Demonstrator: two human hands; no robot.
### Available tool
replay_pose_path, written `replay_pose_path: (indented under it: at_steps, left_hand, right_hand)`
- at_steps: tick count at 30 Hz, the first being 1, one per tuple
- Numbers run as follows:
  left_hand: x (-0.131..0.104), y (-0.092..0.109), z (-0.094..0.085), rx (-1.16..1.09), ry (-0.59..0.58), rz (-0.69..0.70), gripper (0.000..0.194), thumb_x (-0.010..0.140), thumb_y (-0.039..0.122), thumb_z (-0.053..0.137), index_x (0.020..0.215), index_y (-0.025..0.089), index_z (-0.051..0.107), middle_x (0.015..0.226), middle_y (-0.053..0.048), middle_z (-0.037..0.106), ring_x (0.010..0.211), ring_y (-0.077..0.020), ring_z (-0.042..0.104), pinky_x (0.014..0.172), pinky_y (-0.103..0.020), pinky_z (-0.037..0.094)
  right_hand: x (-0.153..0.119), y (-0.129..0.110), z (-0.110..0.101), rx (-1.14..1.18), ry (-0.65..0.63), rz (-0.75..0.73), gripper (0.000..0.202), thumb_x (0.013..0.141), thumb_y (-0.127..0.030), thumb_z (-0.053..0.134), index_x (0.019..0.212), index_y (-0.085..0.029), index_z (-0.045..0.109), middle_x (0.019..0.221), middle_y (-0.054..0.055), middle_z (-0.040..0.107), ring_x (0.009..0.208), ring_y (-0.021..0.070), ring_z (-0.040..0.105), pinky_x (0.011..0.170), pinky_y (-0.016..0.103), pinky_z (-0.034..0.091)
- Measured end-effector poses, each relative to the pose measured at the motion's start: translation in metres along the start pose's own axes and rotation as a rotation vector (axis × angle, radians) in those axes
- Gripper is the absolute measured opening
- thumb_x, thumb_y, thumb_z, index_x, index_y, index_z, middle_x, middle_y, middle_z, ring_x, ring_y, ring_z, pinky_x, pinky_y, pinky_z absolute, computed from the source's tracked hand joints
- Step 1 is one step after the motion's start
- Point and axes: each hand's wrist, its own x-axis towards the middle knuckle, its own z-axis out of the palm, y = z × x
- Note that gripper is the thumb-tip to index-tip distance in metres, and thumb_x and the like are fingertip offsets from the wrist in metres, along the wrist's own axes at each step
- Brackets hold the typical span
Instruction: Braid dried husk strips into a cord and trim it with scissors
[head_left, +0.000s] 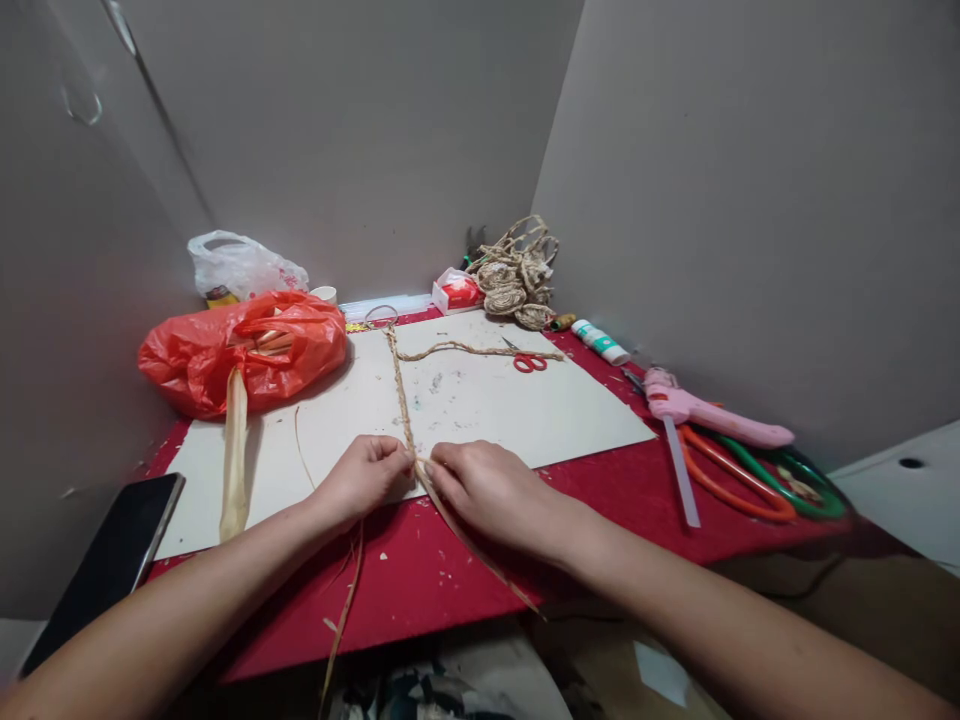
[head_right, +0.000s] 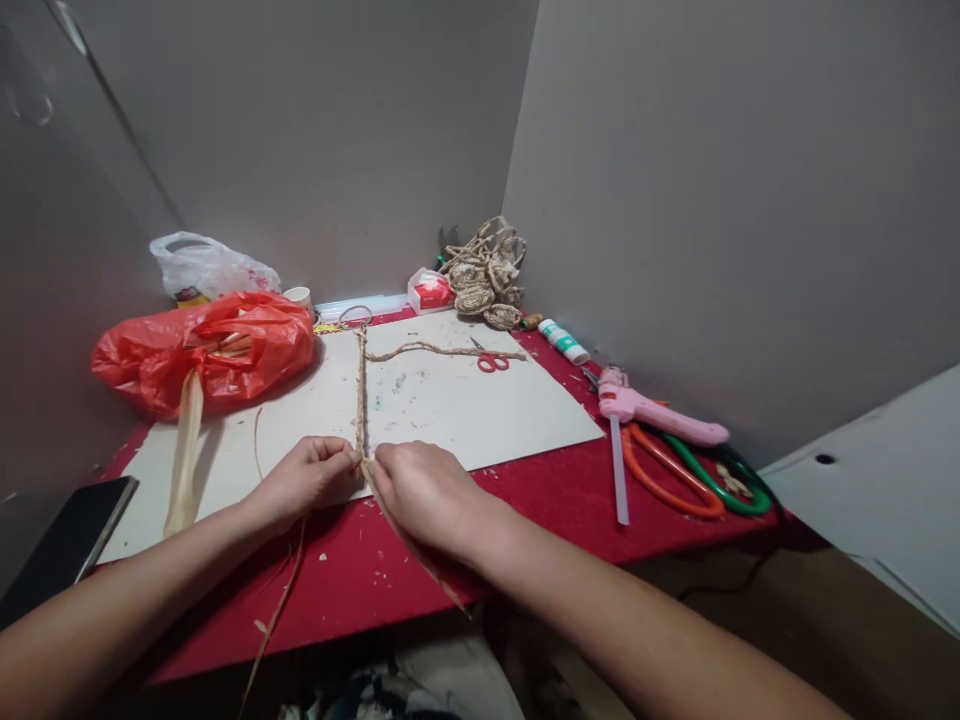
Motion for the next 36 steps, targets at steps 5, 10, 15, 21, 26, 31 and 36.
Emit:
replay_pose_path:
  at_steps: [5,10,15,21,26,31,36]
  left_hand:
    - [0.000,-0.002,0.001,-0.028,0.015,0.051,0.030,0.072,0.037,0.057,0.055,0.015,0.048,0.043,0.008,0.035,0.040,-0.0038,0.024,0.043,-0.021,0.016]
    - [-0.005,0.003,0.003,-0.159,-0.020,-0.035,0.032,0.075,0.034,0.054,0.050,0.017,0.041,0.038,0.009,0.029,0.035,-0.0031,0.018,0.039,-0.022,0.011]
    - [-0.011,0.004,0.000,-0.240,-0.078,-0.023,0.028,0.073,0.039,0.062,0.064,0.015,0.053,0.037,0.010,0.030,0.034,-0.0030,0.017,0.037,-0.022,0.009]
    - [-0.011,0.005,-0.009,-0.281,-0.121,-0.024,0.027,0.070,0.039,0.067,0.071,0.013,0.058,0.036,0.011,0.029,0.033,-0.0026,0.015,0.038,-0.022,0.007]
    - [-0.009,0.006,-0.012,-0.304,-0.178,-0.037,0.029,0.070,0.039,0.068,0.067,0.014,0.055,0.037,0.011,0.029,0.033,-0.0025,0.015,0.037,-0.021,0.007]
    - [-0.009,0.005,-0.013,-0.241,-0.166,-0.019,0.031,0.070,0.041,0.067,0.065,0.013,0.056,0.040,0.009,0.035,0.036,-0.0026,0.021,0.039,-0.020,0.011]
    - [-0.010,0.010,-0.012,-0.101,-0.186,0.037,0.032,0.073,0.041,0.061,0.066,0.010,0.063,0.044,0.004,0.044,0.042,-0.0054,0.032,0.043,-0.019,0.022]
  right_hand:
    - [-0.006,-0.009,0.006,0.395,-0.025,-0.009,0.026,0.086,-0.022,0.039,0.063,-0.017,0.049,0.061,0.001,0.055,0.058,0.0113,0.046,0.054,0.022,0.032]
    - [-0.013,-0.026,0.033,0.275,0.007,-0.008,0.024,0.087,-0.020,0.037,0.073,-0.016,0.056,0.072,0.006,0.062,0.065,0.0141,0.053,0.061,0.025,0.034]
    - [-0.029,-0.039,0.033,0.118,-0.018,-0.066,0.026,0.090,-0.024,0.036,0.083,-0.016,0.059,0.080,0.010,0.063,0.066,0.0164,0.053,0.061,0.028,0.032]
    - [-0.038,-0.028,-0.007,0.294,-0.016,-0.047,0.042,0.089,-0.046,0.040,0.059,-0.019,0.052,0.053,0.001,0.051,0.051,0.0118,0.041,0.052,0.026,0.029]
    - [0.001,-0.004,-0.005,0.561,0.187,0.062,0.030,0.087,-0.042,0.044,0.076,-0.017,0.056,0.074,0.004,0.060,0.065,0.0137,0.051,0.058,0.025,0.038]
    - [0.022,0.003,0.016,0.990,-0.359,0.169,0.039,0.086,-0.050,0.044,0.063,-0.018,0.046,0.044,-0.008,0.032,0.035,0.0054,0.021,0.035,0.021,0.016]
    - [0.024,0.014,0.018,1.133,-0.491,0.196,0.039,0.081,-0.052,0.053,0.062,-0.018,0.047,0.041,-0.011,0.027,0.034,0.0040,0.017,0.033,0.019,0.011]
